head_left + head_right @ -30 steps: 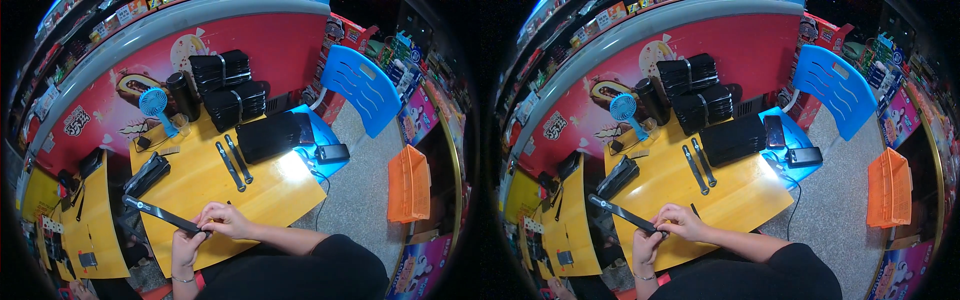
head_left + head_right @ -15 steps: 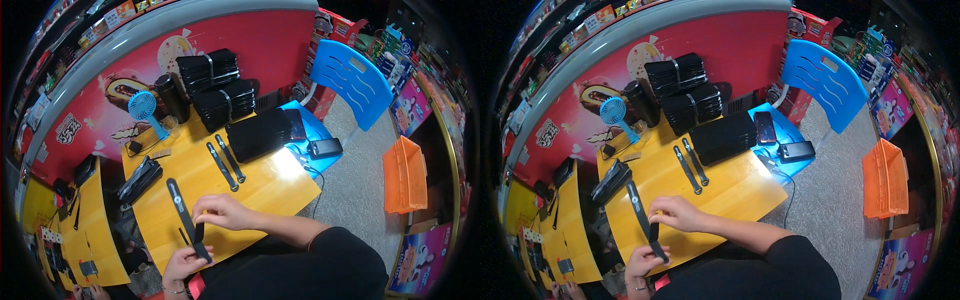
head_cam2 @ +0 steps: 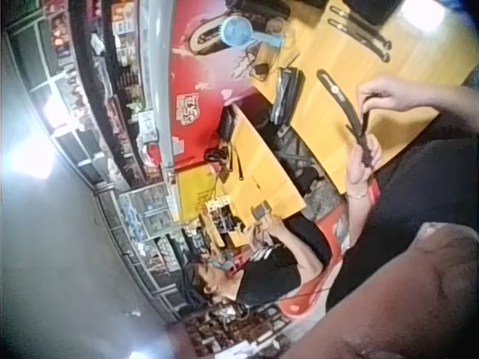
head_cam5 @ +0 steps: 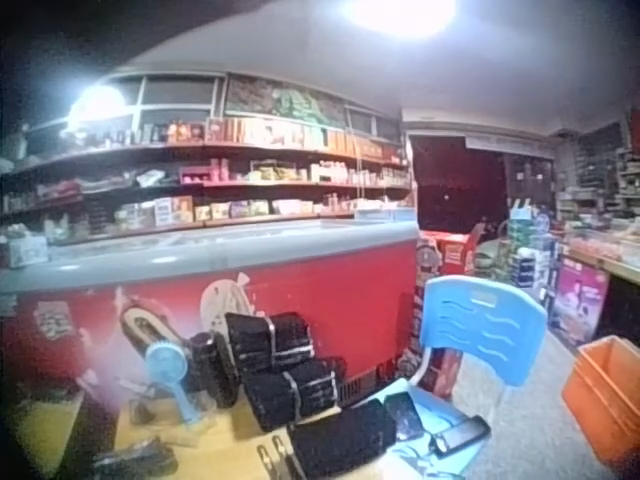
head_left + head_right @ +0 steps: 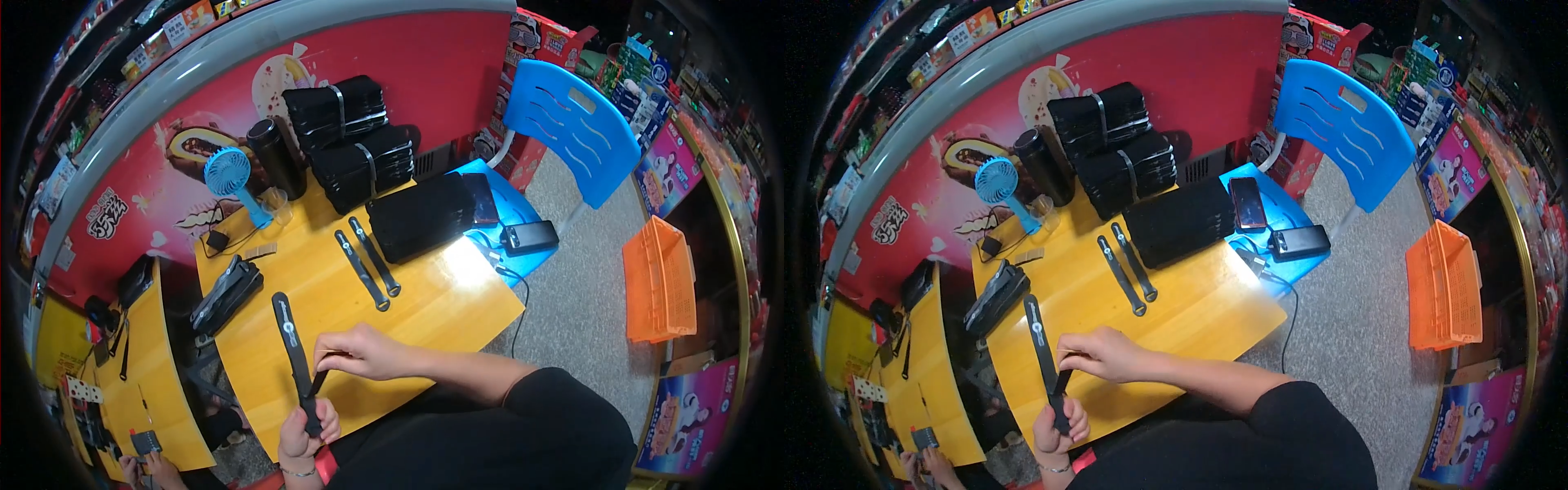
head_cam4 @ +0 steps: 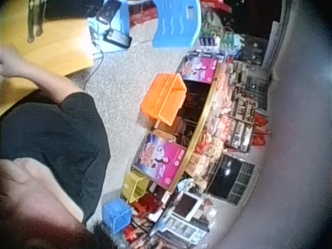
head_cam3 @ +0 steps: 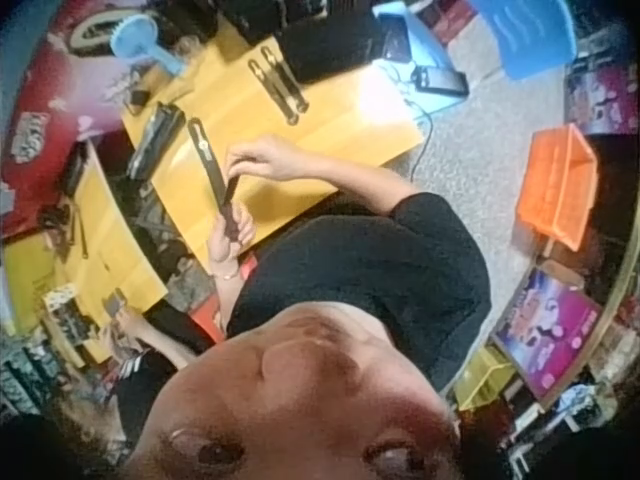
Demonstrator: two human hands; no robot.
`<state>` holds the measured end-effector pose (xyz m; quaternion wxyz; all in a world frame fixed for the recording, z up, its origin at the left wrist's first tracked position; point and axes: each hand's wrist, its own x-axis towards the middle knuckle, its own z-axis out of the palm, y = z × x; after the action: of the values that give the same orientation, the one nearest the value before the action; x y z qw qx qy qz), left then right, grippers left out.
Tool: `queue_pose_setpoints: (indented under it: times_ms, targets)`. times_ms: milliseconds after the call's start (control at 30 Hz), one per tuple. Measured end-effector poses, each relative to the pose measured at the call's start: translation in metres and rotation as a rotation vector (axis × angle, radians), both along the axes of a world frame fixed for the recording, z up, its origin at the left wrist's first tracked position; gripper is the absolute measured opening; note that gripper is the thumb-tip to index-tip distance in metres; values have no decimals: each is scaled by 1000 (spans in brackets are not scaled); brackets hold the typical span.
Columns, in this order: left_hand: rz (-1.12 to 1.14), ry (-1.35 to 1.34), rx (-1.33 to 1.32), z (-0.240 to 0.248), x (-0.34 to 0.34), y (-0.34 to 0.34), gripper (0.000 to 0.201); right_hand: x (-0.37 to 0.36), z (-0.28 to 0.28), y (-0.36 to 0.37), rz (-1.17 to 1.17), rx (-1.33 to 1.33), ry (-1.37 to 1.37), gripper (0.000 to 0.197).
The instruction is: Inserting metal stiffening rods into black fabric sleeves to assemble straps.
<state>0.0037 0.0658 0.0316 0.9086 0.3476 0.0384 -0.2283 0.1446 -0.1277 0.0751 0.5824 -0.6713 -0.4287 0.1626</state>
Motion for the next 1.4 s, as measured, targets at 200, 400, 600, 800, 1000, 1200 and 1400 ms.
queue_pose_setpoints:
  times_ms: [200,400,600,800,1000,1200,1400]
  targets:
    - [-169,115,47,-6,-30,33,39,38,15,-24,-169,136,-40,6]
    - [-174,149,200,-4,-70,59,38,85,42,-57,-421,159,-18,4]
    - [-104,127,229,-24,-103,82,45,103,75,-64,-699,240,-342,6]
    - [168,-45,165,-20,-68,55,39,97,28,-14,-646,-50,-825,13]
    - [225,-140,165,-25,-39,34,44,70,-80,1,-351,-511,-970,10]
    - [310,-123,122,-26,-19,21,46,53,-80,14,-366,-615,-811,24]
    - [326,-102,174,-15,-10,14,45,68,-102,27,-426,-732,-871,27]
